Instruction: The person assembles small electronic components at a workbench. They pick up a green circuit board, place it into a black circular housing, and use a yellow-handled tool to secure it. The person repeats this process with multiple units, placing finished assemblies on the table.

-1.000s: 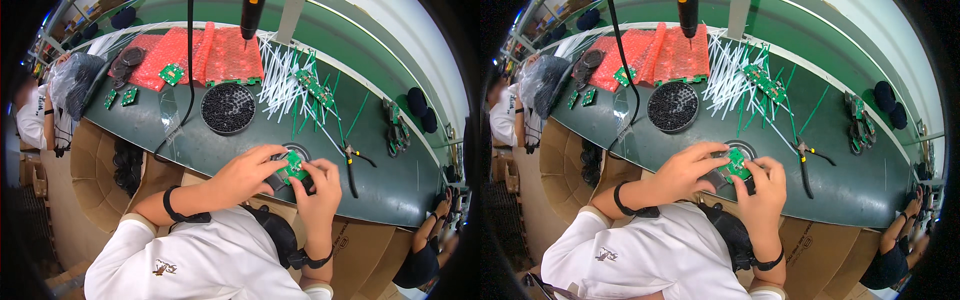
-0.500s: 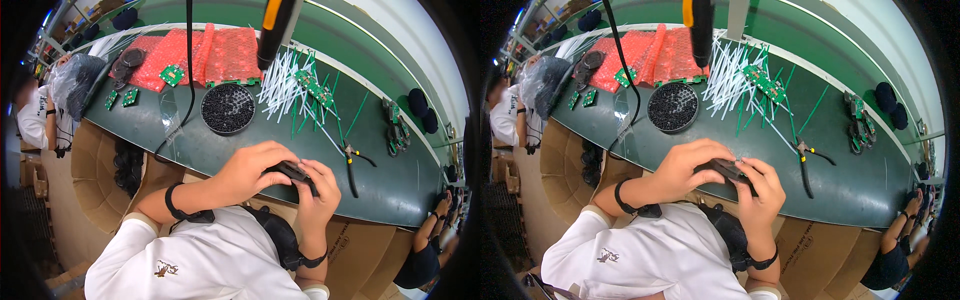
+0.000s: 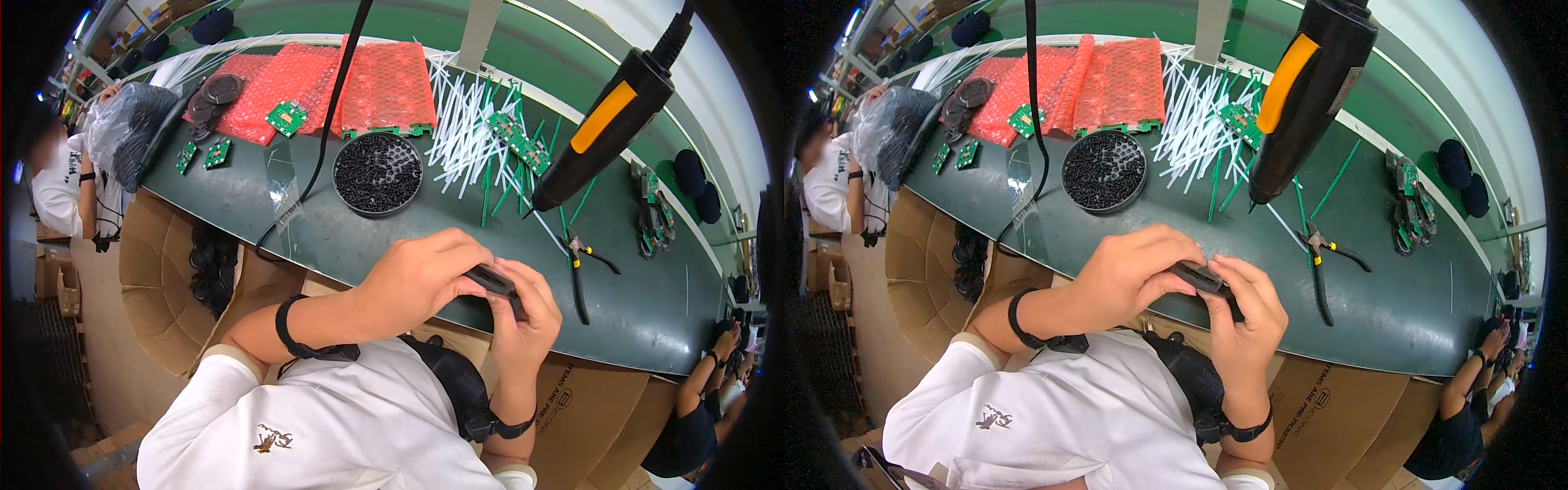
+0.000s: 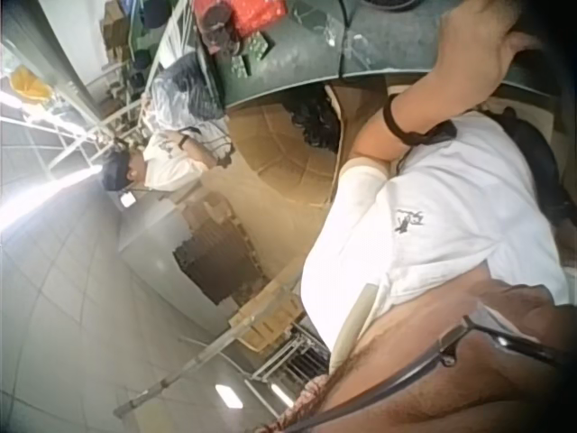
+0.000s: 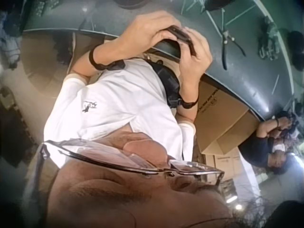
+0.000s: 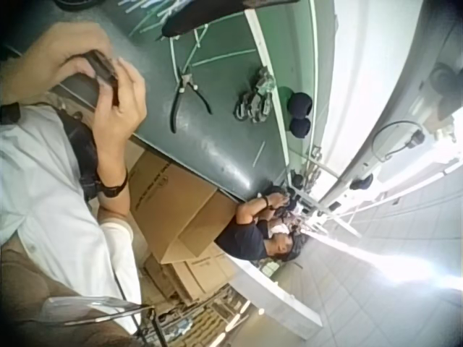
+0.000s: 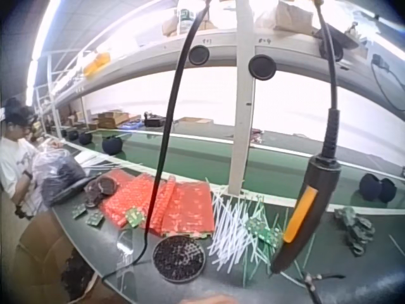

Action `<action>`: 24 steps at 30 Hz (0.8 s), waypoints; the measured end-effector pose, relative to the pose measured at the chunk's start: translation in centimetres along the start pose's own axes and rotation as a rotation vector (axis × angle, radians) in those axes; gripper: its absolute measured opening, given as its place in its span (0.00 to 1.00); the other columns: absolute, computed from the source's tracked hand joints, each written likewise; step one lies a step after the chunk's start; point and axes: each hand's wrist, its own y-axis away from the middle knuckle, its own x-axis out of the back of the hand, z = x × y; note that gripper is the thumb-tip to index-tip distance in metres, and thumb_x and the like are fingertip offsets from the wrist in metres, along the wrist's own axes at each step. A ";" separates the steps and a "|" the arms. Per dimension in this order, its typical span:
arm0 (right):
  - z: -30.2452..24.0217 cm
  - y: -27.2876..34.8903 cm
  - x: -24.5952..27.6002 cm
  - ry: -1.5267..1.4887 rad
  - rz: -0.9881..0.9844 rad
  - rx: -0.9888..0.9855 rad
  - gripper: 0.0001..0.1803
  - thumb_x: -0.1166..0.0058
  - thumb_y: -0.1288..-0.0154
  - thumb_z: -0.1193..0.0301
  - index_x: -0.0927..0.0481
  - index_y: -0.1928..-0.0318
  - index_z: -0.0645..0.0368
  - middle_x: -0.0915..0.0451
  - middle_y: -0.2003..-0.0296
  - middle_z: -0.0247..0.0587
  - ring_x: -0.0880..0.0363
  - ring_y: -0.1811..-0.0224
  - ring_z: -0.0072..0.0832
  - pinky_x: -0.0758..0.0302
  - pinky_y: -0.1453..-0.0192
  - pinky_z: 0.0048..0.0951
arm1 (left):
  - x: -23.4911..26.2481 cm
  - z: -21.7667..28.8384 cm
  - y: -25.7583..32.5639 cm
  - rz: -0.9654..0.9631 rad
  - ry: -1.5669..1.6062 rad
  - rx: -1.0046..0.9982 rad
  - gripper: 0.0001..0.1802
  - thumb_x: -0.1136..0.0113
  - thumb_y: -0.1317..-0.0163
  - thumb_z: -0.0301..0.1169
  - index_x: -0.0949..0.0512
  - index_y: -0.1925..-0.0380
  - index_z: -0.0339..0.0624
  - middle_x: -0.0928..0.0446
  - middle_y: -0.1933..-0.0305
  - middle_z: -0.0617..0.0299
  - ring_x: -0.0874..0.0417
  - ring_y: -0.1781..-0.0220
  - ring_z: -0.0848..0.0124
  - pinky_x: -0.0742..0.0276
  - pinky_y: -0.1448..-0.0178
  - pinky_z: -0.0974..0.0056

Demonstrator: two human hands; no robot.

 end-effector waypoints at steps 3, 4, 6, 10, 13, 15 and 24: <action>-0.1 0.1 0.2 0.006 -0.027 -0.018 0.16 0.32 0.40 0.82 0.12 0.50 0.66 0.12 0.50 0.48 0.12 0.49 0.39 0.18 0.42 0.34 | 0.0 0.0 -0.1 0.000 -0.014 -0.009 0.18 0.26 0.42 0.26 0.18 0.51 0.37 0.16 0.52 0.53 0.13 0.52 0.52 0.16 0.50 0.55; -0.1 0.1 0.2 0.007 -0.035 -0.030 0.16 0.32 0.40 0.82 0.12 0.50 0.66 0.12 0.49 0.49 0.12 0.49 0.39 0.18 0.42 0.34 | 0.0 0.0 -0.1 -0.004 -0.011 -0.009 0.18 0.26 0.42 0.26 0.18 0.51 0.37 0.16 0.52 0.53 0.13 0.52 0.52 0.16 0.51 0.55; -0.2 0.1 0.2 -0.022 -0.036 -0.041 0.16 0.33 0.39 0.83 0.12 0.50 0.66 0.12 0.49 0.49 0.12 0.48 0.39 0.18 0.43 0.34 | 0.0 0.0 -0.1 -0.022 -0.014 -0.006 0.18 0.26 0.42 0.26 0.17 0.51 0.37 0.16 0.53 0.53 0.13 0.53 0.53 0.16 0.51 0.56; -0.2 0.2 0.1 -0.102 -0.029 -0.086 0.16 0.34 0.39 0.84 0.12 0.50 0.67 0.13 0.49 0.48 0.11 0.48 0.37 0.17 0.44 0.33 | -0.1 0.0 -0.1 -0.004 0.008 -0.012 0.18 0.26 0.42 0.26 0.17 0.52 0.37 0.16 0.53 0.53 0.13 0.53 0.53 0.16 0.52 0.56; 0.0 0.2 0.1 -0.083 -0.023 -0.064 0.15 0.34 0.39 0.85 0.12 0.50 0.67 0.13 0.49 0.48 0.11 0.49 0.36 0.17 0.45 0.32 | -0.2 -0.1 -0.2 0.017 0.003 -0.021 0.17 0.26 0.41 0.26 0.17 0.52 0.37 0.16 0.54 0.53 0.13 0.54 0.53 0.16 0.52 0.57; 0.2 0.2 0.0 -0.075 -0.022 -0.046 0.15 0.34 0.39 0.85 0.12 0.50 0.67 0.12 0.49 0.48 0.12 0.49 0.36 0.17 0.45 0.31 | -0.4 -0.1 -0.1 0.035 -0.008 -0.015 0.17 0.27 0.41 0.27 0.17 0.52 0.37 0.16 0.54 0.53 0.13 0.55 0.53 0.16 0.52 0.56; 0.7 0.1 -0.2 -0.177 -0.029 -0.055 0.14 0.31 0.39 0.84 0.11 0.51 0.68 0.12 0.50 0.49 0.13 0.51 0.32 0.17 0.46 0.29 | 0.0 -0.4 -0.1 0.015 0.063 0.016 0.17 0.25 0.43 0.26 0.14 0.53 0.38 0.14 0.58 0.54 0.13 0.57 0.56 0.17 0.53 0.58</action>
